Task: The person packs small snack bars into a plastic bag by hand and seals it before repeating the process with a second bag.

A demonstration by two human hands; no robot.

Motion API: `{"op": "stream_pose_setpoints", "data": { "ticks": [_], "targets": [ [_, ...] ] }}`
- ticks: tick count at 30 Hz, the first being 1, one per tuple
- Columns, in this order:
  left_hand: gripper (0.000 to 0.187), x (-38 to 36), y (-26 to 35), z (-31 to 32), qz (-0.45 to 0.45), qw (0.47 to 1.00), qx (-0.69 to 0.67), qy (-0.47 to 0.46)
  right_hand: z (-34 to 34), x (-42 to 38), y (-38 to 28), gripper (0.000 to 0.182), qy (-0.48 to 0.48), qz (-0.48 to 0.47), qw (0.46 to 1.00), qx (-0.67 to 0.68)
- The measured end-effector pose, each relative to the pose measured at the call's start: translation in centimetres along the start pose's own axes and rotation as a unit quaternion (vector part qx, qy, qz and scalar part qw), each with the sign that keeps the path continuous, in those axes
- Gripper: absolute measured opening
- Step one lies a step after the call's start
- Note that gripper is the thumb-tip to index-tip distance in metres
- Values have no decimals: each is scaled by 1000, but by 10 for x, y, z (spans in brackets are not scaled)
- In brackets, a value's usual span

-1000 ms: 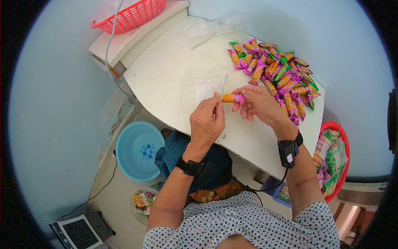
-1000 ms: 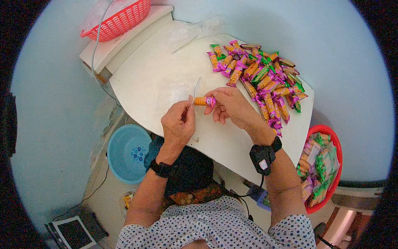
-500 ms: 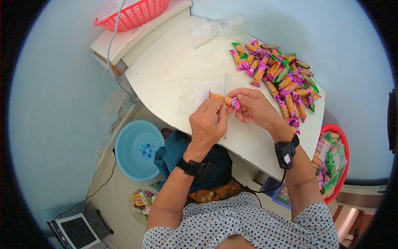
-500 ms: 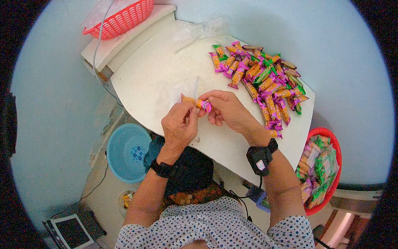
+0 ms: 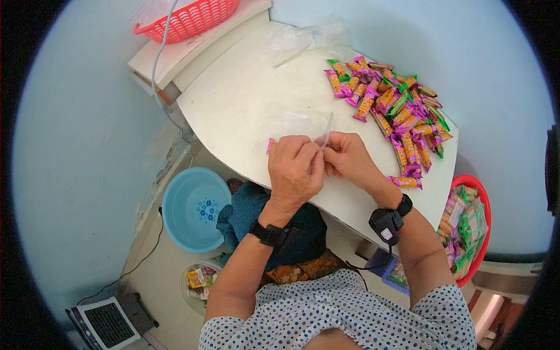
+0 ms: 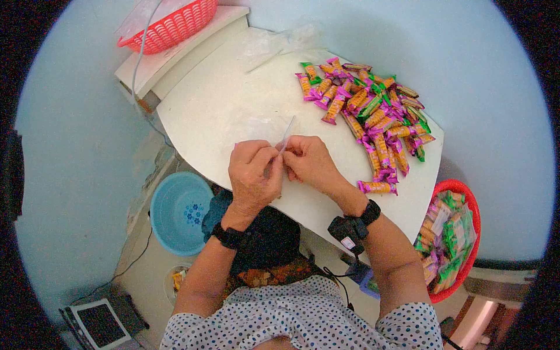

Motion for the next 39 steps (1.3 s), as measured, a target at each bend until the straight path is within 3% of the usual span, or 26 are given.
{"op": "stream_pose_setpoints", "data": {
  "ticks": [6, 12, 15, 18, 21, 24, 30, 33, 36, 39],
  "targets": [
    [14, -1, -2, 3, 18, 1000, -14, 15, 3, 1, 4, 13, 16, -23, 999, -42],
    [15, -3, -1, 4, -16, 999, -29, 7, -2, 5, 5, 12, -32, -61, 994, -90],
    [15, -2, -2, 3, -13, 1000, -21, 2, -15, -2, -7, 14, 66, -63, 988, -123],
    [15, -3, -1, 4, -22, 1000, -17, -8, -39, -7, -19, 17, 285, -222, 888, -284],
    [16, -3, 0, 4, -14, 1000, -15, 2, -52, -14, -27, 28, 349, -177, 797, -460],
    [17, -3, -1, 4, -7, 1000, -14, 7, -61, -8, -10, 38, 332, -102, 769, -537],
    [17, -3, -1, 4, -11, 1000, -18, 6, -68, -6, -14, 28, 326, -107, 811, -474],
    [14, -4, -2, 4, -21, 1000, -20, 2, -76, -5, -13, 27, 353, -123, 788, -489],
    [13, -4, -2, 4, -23, 1000, -17, -3, -75, -3, -14, 30, 356, -81, 814, -452],
    [13, -4, -1, 4, -29, 999, -19, -8, -71, 1, -6, 32, 385, -92, 787, -474]
  ]
}}
Point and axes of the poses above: each hand's wrist, its own x-axis towards the middle knuckle, its own z-axis out of the palm, y = z × x, the point moved 3 cm from there along x, towards the middle knuckle, and after that the axes turned 11 degrees about z, right-handed, at the moved point
